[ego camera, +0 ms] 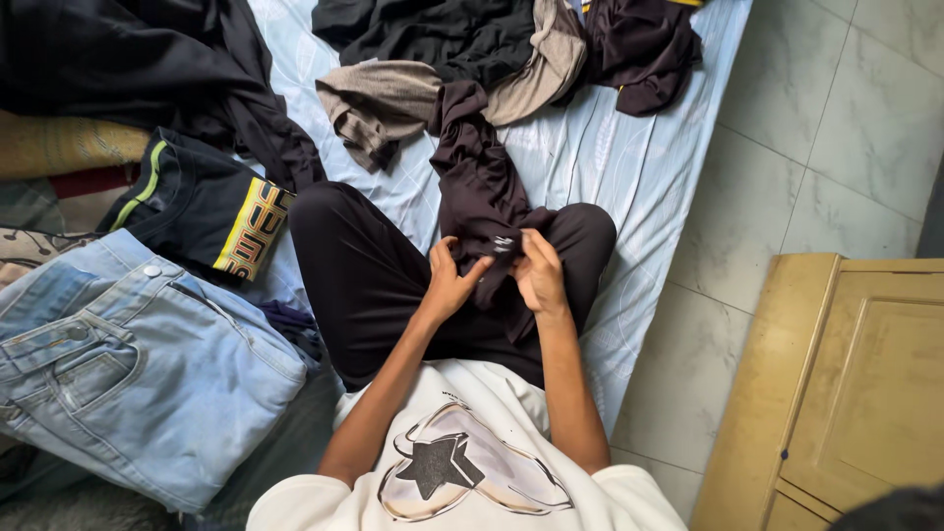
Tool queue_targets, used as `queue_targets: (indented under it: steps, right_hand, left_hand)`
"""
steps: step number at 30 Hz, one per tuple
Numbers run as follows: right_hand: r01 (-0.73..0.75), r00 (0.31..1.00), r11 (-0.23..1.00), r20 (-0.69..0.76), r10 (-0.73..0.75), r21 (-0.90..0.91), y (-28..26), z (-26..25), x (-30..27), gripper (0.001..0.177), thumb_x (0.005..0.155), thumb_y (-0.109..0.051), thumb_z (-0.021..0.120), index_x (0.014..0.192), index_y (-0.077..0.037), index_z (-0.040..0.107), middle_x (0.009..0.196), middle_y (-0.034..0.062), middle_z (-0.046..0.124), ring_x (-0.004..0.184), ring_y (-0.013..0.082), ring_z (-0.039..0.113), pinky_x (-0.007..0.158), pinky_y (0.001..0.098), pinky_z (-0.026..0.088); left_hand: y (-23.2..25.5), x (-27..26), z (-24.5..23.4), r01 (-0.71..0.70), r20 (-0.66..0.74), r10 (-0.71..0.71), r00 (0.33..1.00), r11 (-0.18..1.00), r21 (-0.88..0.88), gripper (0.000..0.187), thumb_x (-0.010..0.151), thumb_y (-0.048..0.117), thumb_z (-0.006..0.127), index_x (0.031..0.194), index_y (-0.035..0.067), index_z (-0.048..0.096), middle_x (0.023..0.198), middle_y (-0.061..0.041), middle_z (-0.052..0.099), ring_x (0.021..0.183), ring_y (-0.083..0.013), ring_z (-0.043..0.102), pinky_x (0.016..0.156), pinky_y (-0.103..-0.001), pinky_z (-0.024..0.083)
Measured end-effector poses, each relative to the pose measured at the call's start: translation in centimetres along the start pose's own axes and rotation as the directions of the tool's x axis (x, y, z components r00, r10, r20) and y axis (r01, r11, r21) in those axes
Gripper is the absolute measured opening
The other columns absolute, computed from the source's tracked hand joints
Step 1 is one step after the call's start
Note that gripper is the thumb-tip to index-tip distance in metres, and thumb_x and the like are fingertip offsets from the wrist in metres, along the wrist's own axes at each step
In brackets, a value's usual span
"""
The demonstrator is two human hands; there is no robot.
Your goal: The person folds a pair of blue jeans and a black t-shirt while sitting on a bed.
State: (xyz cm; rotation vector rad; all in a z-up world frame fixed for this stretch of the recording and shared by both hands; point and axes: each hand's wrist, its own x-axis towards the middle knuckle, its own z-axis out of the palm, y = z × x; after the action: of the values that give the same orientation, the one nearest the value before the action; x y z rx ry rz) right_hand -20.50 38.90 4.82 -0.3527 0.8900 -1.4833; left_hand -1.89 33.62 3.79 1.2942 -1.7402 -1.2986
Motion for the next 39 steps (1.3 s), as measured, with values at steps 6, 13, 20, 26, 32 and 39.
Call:
queue_targets:
  steps: [6, 13, 20, 26, 32, 39]
  right_hand:
    - [0.041, 0.944, 0.995, -0.329, -0.009, 0.092, -1.5, -3.2, -1.4, 0.025, 0.101, -0.009, 0.042, 0.112, -0.001, 0.063, 0.111, 0.0079, 0.071, 0.103, 0.0174, 0.068, 0.097, 0.0311, 0.053]
    - [0.088, 0.916, 0.656, -0.198, -0.348, -0.75, -4.0, -0.7, -3.0, 0.022, 0.099, -0.019, 0.066, 0.112, -0.002, 0.064, 0.095, 0.0078, 0.072, 0.089, 0.0169, 0.068, 0.083, 0.0303, 0.053]
    - [0.02, 0.866, 0.273, -0.12, -0.485, -0.962, -4.4, 0.3, -1.2, 0.024, 0.105, -0.022, 0.065, 0.105, 0.002, 0.07, 0.09, 0.0122, 0.075, 0.081, 0.0198, 0.07, 0.075, 0.031, 0.055]
    - [-0.096, 0.929, 0.993, -0.364, 0.062, -0.074, -5.5, -2.1, 3.0, 0.034, 0.105, -0.026, 0.05, 0.112, 0.002, 0.067, 0.105, 0.0092, 0.075, 0.09, 0.0179, 0.074, 0.086, 0.0322, 0.06]
    - [-0.137, 0.962, 0.984, -0.253, 0.103, -0.118, -10.5, 1.7, 2.3, 0.035, 0.113, -0.029, 0.058, 0.114, 0.005, 0.065, 0.1, 0.0099, 0.073, 0.084, 0.0155, 0.07, 0.077, 0.0283, 0.055]
    - [-0.115, 0.993, 0.909, -0.055, 0.101, -0.4, -12.7, 5.0, 1.7, 0.03, 0.11, -0.025, 0.062, 0.109, 0.004, 0.068, 0.097, 0.0067, 0.074, 0.082, 0.0109, 0.065, 0.076, 0.0271, 0.053]
  left_hand:
    - [-2.4, 0.7, 0.8, 0.09, 0.021, -0.097, 0.995, 0.971, 0.219, 0.066, 0.083, 0.03, 0.077, 0.138, 0.003, 0.053, 0.131, -0.027, 0.049, 0.119, -0.0424, 0.052, 0.095, -0.047, 0.049]
    - [-4.7, 4.2, -1.3, 0.536, 0.391, -0.374, 0.841, 0.474, -0.698, 0.041, 0.096, 0.008, 0.052, 0.136, 0.001, 0.061, 0.107, -0.012, 0.07, 0.093, -0.0241, 0.062, 0.086, -0.04, 0.053]
    - [-8.5, 0.8, -5.4, 0.686, 0.687, -0.08, 0.722, 0.209, -0.697, 0.025, 0.098, 0.013, 0.062, 0.119, 0.003, 0.071, 0.108, -0.004, 0.074, 0.094, -0.0151, 0.068, 0.079, -0.029, 0.053]
    - [-8.3, 3.3, -6.7, 0.472, 0.659, 0.055, 0.75, 0.654, -0.591, 0.013, 0.108, 0.008, 0.065, 0.098, 0.001, 0.068, 0.085, 0.006, 0.061, 0.079, -0.0032, 0.054, 0.066, -0.019, 0.044]
    - [6.1, 6.1, -11.4, 0.73, 0.679, -0.269, 0.683, 0.279, -0.624, 0.034, 0.096, 0.021, 0.052, 0.126, 0.008, 0.061, 0.105, -0.002, 0.072, 0.086, -0.0126, 0.067, 0.074, -0.031, 0.052]
    - [9.0, 7.5, -11.2, 0.628, 0.613, -0.139, 0.778, 0.113, -0.77, 0.026, 0.113, 0.014, 0.051, 0.134, 0.002, 0.059, 0.121, -0.003, 0.07, 0.104, -0.0137, 0.069, 0.09, -0.029, 0.055]
